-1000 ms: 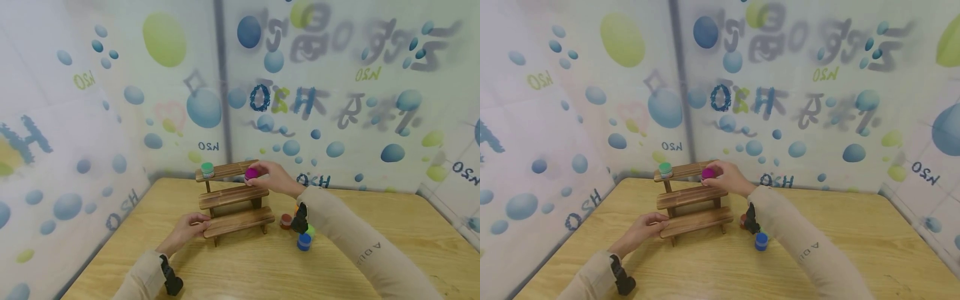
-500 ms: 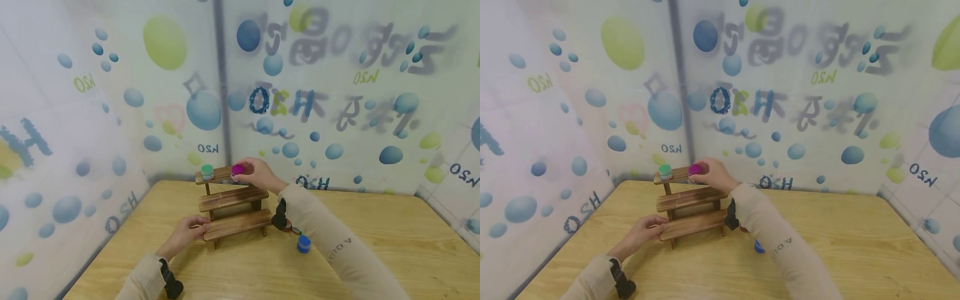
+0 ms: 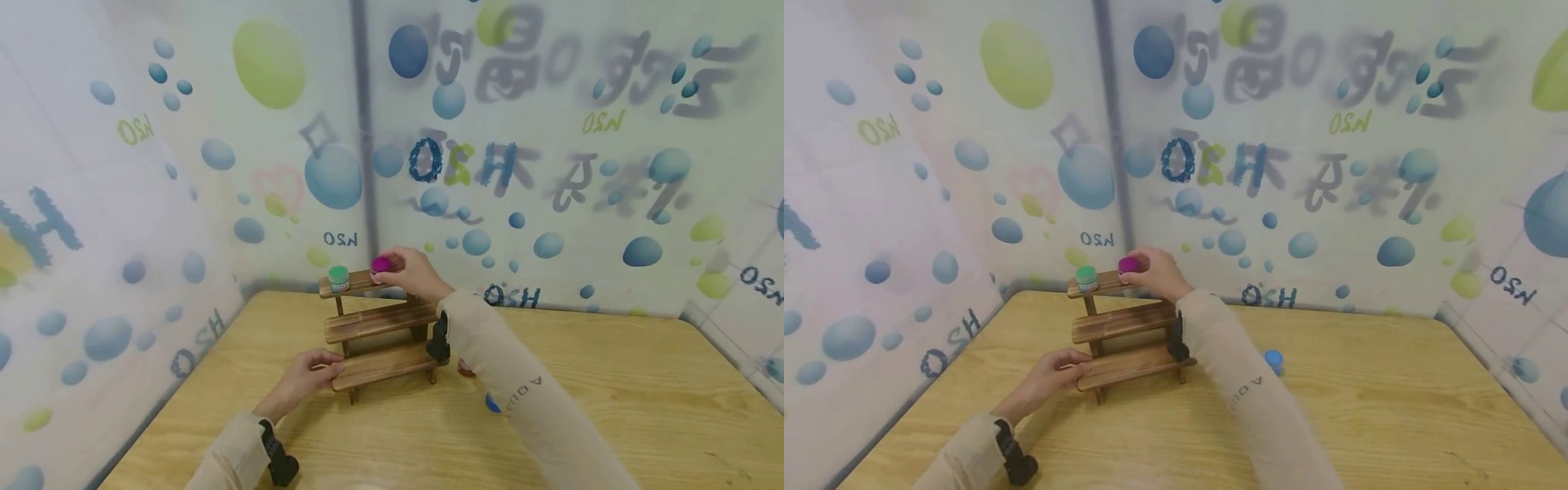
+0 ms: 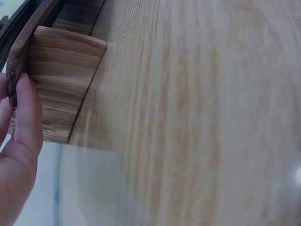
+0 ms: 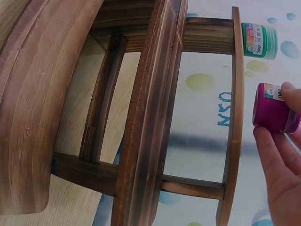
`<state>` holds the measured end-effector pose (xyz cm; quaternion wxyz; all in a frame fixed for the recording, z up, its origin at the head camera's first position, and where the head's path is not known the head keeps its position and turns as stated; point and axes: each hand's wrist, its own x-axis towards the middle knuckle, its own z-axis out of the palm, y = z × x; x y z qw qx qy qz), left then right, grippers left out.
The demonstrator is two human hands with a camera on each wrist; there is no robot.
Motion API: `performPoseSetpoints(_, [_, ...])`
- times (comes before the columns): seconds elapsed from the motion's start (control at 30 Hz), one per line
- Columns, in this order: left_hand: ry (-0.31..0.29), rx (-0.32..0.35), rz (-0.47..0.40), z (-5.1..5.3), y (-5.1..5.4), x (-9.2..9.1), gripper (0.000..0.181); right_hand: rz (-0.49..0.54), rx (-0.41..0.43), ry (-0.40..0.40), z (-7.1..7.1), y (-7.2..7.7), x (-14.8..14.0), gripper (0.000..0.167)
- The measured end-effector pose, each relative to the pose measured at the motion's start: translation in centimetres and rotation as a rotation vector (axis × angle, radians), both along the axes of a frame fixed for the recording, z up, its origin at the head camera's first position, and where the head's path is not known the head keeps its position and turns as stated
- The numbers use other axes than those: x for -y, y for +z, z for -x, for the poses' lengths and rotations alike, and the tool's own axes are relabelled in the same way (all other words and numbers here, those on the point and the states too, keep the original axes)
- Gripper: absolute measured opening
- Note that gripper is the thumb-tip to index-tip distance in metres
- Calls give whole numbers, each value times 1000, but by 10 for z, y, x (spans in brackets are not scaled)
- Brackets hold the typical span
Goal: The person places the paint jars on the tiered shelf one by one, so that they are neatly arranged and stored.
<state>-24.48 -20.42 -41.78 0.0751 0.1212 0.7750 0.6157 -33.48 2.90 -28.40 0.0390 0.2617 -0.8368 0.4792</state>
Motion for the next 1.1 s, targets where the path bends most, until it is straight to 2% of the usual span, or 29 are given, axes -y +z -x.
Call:
performPoseSetpoints(0.37, [6, -5, -8, 0, -1, 0, 30, -12, 21, -29, 9, -8, 4, 41])
performPoseSetpoints(0.8, [18, 6, -4, 1, -3, 1, 30, 60, 56, -28, 11, -19, 3, 43])
performPoseSetpoints(1.1, [14, 11, -3, 1, -3, 0, 30, 31, 53, -85, 12, -22, 6, 40])
